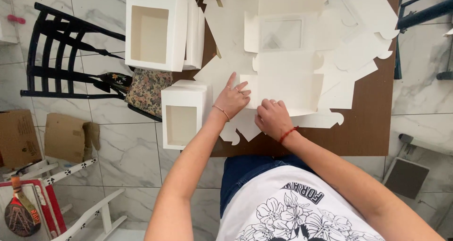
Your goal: Folding cardboard templates into 3D boxes
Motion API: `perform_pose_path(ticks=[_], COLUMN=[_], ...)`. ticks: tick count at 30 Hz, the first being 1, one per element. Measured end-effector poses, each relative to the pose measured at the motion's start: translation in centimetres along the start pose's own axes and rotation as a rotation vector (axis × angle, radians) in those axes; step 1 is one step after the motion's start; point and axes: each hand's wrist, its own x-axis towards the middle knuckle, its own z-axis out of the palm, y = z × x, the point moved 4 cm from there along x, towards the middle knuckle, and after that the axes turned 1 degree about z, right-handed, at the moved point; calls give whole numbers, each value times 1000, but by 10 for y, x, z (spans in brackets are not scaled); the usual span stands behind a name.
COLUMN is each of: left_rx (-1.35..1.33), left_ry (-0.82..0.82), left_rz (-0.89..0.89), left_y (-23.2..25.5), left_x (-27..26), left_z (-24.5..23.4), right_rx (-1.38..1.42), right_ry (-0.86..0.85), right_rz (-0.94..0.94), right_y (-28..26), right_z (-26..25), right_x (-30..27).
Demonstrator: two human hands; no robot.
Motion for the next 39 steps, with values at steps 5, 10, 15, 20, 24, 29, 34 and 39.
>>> perform_pose_path(ticks=[5,10,15,20,24,29,34,39], left_rx=[-77,-132,-153,-160,-207,-207,-185,-159], left_ry=[-44,-269,-456,-539,-605,-655,-215,-46], left_rz=[129,169,129,117,18,9,115,68], left_y=[5,40,49,53,49,56,74,75], left_x=[16,35,57,65,66,62,60,49], left_z=[32,87,80,61,65,66,49,13], right_rx=[6,1,127,143,146,116,129,93], right_ry=[179,217,242,252,271,231,266,238], right_rz=[-385,-217,-21,60,-3,0,139,160], right_y=[-5,7,18,23,24,25,41,43], right_z=[-39,-47,-60,-61,-67,-59,-59,-52], right_x=[-27,-37,-35,-40,-45,-46,-41,-42])
